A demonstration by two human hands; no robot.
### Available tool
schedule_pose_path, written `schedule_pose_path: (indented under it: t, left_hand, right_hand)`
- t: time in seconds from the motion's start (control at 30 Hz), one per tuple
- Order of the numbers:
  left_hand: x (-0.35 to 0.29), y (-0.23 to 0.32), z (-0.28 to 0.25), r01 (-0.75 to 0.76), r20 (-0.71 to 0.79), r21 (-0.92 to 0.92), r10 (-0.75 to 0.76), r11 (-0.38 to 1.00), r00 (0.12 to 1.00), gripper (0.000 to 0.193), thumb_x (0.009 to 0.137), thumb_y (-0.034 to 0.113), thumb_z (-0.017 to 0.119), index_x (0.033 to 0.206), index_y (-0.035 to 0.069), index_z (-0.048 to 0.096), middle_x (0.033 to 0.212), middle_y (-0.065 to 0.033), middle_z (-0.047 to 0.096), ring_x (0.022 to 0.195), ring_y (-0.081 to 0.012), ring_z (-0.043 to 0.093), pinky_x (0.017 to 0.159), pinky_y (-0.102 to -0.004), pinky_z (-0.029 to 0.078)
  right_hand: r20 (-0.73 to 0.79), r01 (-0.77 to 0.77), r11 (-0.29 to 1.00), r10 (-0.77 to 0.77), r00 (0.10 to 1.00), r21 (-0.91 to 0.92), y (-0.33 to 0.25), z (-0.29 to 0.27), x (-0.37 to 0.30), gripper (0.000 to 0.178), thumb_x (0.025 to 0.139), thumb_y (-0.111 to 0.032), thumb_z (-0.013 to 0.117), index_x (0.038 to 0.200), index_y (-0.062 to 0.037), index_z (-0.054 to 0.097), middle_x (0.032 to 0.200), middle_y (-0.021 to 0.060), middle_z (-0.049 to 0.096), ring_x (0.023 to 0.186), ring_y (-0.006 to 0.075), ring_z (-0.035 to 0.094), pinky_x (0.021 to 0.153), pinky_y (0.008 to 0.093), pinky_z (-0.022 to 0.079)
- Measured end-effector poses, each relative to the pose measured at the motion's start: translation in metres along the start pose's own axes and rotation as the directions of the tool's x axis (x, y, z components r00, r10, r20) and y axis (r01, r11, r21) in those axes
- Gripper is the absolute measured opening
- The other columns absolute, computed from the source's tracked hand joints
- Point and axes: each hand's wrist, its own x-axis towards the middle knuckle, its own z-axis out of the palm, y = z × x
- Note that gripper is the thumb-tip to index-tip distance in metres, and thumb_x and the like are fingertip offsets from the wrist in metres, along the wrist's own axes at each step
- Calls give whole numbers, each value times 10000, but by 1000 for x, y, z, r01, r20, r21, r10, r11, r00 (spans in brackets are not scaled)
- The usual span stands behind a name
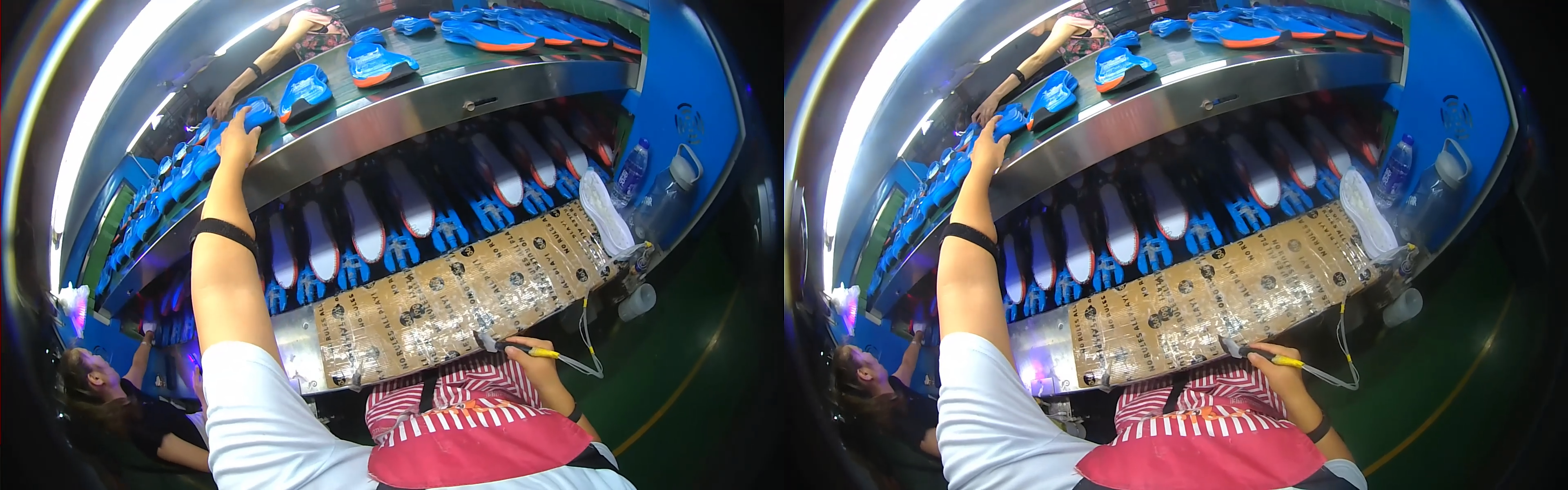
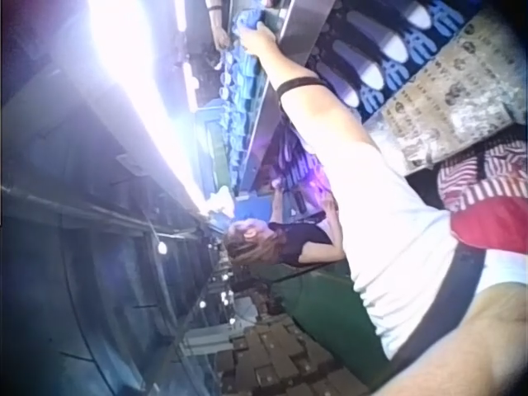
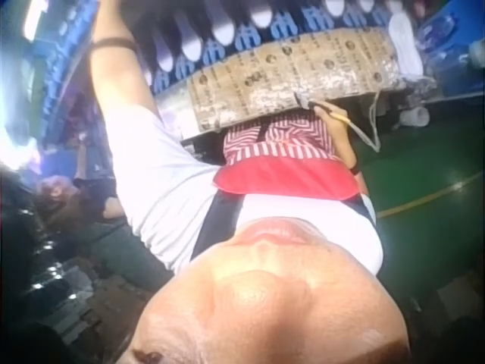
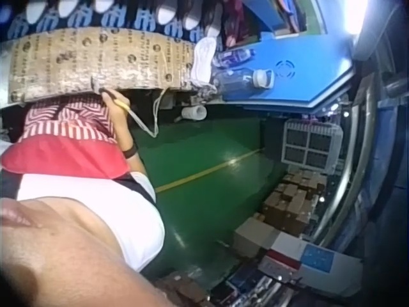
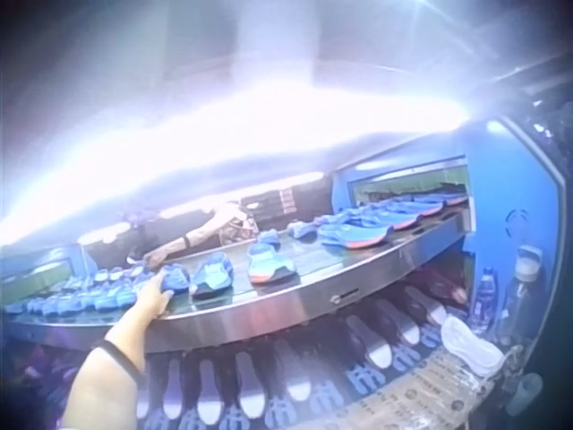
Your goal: Applying adhesive or sealant to the edges of blue shoe soles using a brush and placing them on a conveyor.
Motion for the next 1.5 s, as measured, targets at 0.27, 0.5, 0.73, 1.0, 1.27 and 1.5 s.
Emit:
schedule_pose_path:
  t: [0.27,0.5,0.73,1.0,1.27,1.5]
  left_hand:
    - [-47,23,-27,-403,-528,-535,78,743,845,420,849,111,563,1254,74,459,960,-135,578,884,-263,537,808,-351,426]
    - [-141,34,-83,-589,-400,-806,-783,53,477,219,884,139,458,1043,49,578,762,-62,564,715,-136,542,657,-253,464]
    - [-180,50,-16,232,252,-343,149,-910,956,787,855,589,302,1352,-20,328,1364,-212,388,1258,-371,366,1065,-506,248]
    - [-254,123,12,561,355,-233,468,-794,809,907,786,751,319,1349,40,333,1231,-302,464,1129,-445,481,945,-569,394]
    - [-381,123,43,788,654,-237,506,-568,562,870,811,722,286,1372,57,304,1280,-207,472,1162,-381,482,986,-520,384]
    - [-436,148,43,876,685,-99,606,-472,404,877,780,715,381,1351,50,336,1207,-205,531,1075,-334,558,910,-448,467]
  right_hand:
    - [-4,-47,993,47,999,-104,1,3,0,223,724,-79,696,932,1,682,789,93,687,692,98,618,652,217,473]
    - [64,-63,998,61,996,27,9,10,8,222,728,-33,688,936,39,667,757,89,662,660,116,608,632,224,476]
    - [20,-117,991,116,993,60,13,10,8,280,753,-96,681,983,57,639,772,110,667,644,132,626,575,204,458]
    - [-39,-129,947,147,988,294,15,-2,5,316,755,-36,672,1036,83,593,831,138,663,693,161,650,612,211,490]
    - [-9,-30,942,35,999,335,-39,-6,27,235,775,-37,650,977,79,624,834,131,659,695,163,649,681,238,527]
    - [194,222,955,-259,946,195,-115,34,36,228,759,-29,654,977,40,647,762,65,649,640,81,567,586,207,434]
